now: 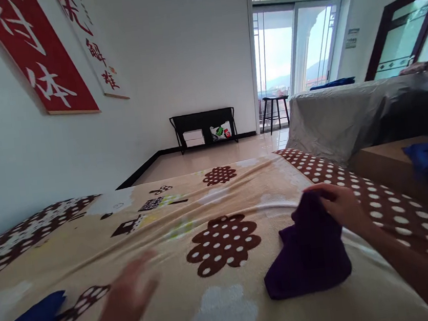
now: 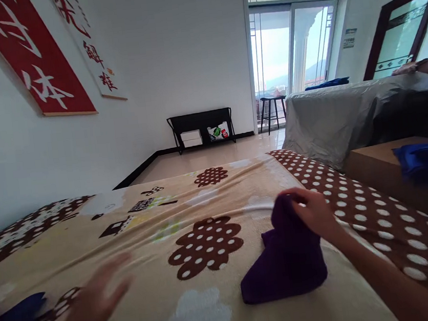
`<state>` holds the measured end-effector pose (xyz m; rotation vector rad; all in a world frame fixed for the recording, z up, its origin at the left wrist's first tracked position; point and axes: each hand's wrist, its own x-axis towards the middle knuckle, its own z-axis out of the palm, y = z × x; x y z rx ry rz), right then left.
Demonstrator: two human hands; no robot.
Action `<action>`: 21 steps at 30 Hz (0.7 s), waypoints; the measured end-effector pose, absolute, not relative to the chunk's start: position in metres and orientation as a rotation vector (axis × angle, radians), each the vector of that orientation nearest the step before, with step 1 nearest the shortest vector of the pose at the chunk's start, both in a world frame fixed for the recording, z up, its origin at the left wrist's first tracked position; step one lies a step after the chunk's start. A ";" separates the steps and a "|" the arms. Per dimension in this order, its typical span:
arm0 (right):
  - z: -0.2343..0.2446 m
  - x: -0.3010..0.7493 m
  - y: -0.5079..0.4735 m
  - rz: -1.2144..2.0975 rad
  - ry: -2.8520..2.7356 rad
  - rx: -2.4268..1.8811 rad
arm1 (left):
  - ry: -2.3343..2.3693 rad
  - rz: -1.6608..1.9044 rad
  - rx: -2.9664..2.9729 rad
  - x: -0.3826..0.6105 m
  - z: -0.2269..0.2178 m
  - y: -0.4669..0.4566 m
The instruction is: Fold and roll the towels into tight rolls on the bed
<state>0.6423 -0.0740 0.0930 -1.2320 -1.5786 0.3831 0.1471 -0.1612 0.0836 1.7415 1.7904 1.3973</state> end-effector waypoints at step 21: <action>0.241 0.561 -0.097 -0.236 -2.349 -0.634 | 1.160 1.250 2.152 0.338 0.200 -0.142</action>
